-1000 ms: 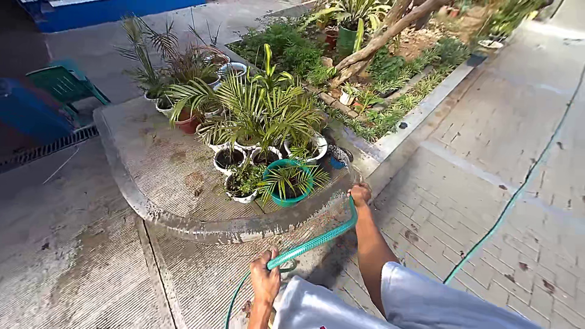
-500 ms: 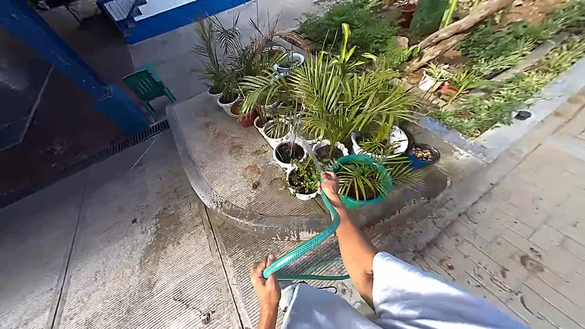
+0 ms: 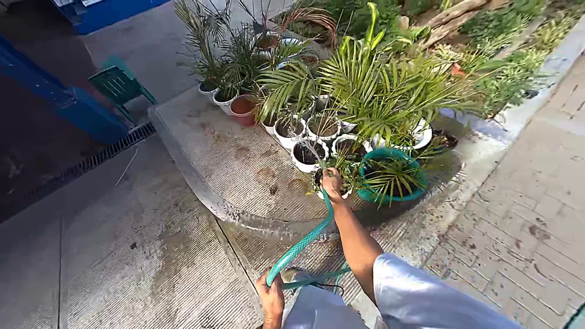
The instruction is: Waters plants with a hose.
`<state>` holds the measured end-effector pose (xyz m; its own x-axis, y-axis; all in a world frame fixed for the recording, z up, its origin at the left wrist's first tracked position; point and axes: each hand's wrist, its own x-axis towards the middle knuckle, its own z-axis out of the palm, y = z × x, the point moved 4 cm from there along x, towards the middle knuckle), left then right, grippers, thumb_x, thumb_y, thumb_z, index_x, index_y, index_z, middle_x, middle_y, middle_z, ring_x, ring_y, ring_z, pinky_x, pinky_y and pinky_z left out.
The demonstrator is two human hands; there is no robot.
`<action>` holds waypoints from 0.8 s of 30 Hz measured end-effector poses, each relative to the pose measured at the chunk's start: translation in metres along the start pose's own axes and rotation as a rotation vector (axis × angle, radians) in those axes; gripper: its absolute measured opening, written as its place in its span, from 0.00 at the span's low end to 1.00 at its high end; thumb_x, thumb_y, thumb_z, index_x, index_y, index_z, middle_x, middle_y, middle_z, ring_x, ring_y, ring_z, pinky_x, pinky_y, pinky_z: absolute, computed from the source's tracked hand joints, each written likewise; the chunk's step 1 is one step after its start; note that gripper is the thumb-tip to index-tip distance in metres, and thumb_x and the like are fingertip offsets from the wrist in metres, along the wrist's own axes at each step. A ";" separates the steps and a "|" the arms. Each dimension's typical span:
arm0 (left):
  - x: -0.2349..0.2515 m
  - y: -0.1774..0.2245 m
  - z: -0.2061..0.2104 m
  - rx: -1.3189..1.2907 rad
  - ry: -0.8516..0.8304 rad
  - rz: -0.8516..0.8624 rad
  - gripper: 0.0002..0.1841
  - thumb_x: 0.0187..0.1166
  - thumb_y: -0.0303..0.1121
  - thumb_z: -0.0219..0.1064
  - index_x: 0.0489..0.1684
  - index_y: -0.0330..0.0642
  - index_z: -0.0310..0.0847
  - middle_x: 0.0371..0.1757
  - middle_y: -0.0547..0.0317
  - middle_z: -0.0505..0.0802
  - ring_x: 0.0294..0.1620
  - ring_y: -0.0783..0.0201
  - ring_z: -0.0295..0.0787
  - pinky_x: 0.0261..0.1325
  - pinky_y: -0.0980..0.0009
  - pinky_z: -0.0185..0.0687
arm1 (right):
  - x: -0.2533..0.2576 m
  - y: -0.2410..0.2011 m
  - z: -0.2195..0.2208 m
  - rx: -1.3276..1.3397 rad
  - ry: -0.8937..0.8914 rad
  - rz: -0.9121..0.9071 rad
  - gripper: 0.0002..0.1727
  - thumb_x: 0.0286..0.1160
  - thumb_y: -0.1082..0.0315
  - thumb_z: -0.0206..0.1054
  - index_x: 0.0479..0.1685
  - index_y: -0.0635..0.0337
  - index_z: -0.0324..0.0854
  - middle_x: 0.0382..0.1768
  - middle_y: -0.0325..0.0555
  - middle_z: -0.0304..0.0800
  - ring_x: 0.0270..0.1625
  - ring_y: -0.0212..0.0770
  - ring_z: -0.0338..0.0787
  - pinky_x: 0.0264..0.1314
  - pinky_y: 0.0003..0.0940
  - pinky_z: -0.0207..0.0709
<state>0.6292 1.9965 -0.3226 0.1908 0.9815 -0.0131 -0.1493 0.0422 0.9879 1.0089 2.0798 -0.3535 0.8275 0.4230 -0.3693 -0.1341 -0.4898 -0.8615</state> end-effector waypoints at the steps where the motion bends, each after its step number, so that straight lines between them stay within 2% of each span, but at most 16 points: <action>1: 0.010 0.001 -0.009 -0.005 -0.008 -0.003 0.18 0.76 0.29 0.58 0.10 0.54 0.77 0.08 0.78 0.73 0.09 0.81 0.66 0.17 0.80 0.64 | -0.003 -0.003 0.009 -0.002 0.001 0.006 0.22 0.94 0.57 0.54 0.77 0.58 0.73 0.38 0.59 0.87 0.27 0.49 0.85 0.34 0.46 0.83; 7: 0.069 0.005 -0.075 -0.027 -0.075 -0.021 0.18 0.75 0.28 0.57 0.10 0.53 0.78 0.08 0.77 0.75 0.10 0.80 0.67 0.17 0.80 0.65 | -0.023 -0.004 0.059 -0.013 0.111 0.037 0.21 0.92 0.58 0.56 0.76 0.58 0.74 0.42 0.61 0.89 0.32 0.51 0.89 0.38 0.49 0.86; 12: 0.115 0.014 -0.139 -0.067 -0.168 0.015 0.18 0.75 0.29 0.57 0.10 0.54 0.77 0.08 0.78 0.75 0.09 0.81 0.67 0.17 0.80 0.65 | -0.075 -0.019 0.099 0.012 0.207 0.045 0.21 0.93 0.59 0.55 0.75 0.62 0.75 0.39 0.56 0.87 0.27 0.43 0.87 0.35 0.40 0.85; 17: 0.160 0.021 -0.198 -0.112 -0.186 0.042 0.17 0.73 0.27 0.57 0.11 0.55 0.78 0.08 0.79 0.76 0.09 0.82 0.67 0.16 0.81 0.66 | -0.116 -0.038 0.157 0.044 0.213 0.011 0.21 0.94 0.62 0.54 0.76 0.64 0.73 0.41 0.58 0.86 0.28 0.43 0.86 0.36 0.38 0.84; 20: 0.192 0.029 -0.225 -0.142 -0.181 0.049 0.17 0.72 0.26 0.56 0.11 0.55 0.79 0.08 0.78 0.76 0.09 0.81 0.68 0.17 0.81 0.66 | -0.118 -0.052 0.207 0.078 0.200 0.016 0.21 0.93 0.62 0.54 0.75 0.64 0.74 0.37 0.54 0.86 0.24 0.39 0.84 0.31 0.35 0.83; 24: 0.240 0.026 -0.252 -0.169 -0.164 0.021 0.19 0.77 0.28 0.56 0.11 0.54 0.79 0.08 0.77 0.76 0.09 0.80 0.69 0.16 0.80 0.67 | -0.106 -0.075 0.265 0.081 0.199 0.034 0.20 0.93 0.61 0.54 0.74 0.63 0.75 0.37 0.55 0.87 0.26 0.40 0.86 0.33 0.36 0.84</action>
<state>0.4271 2.2803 -0.3387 0.3393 0.9396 0.0460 -0.3122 0.0664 0.9477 0.7869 2.2739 -0.3421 0.9121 0.2442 -0.3292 -0.2003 -0.4351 -0.8778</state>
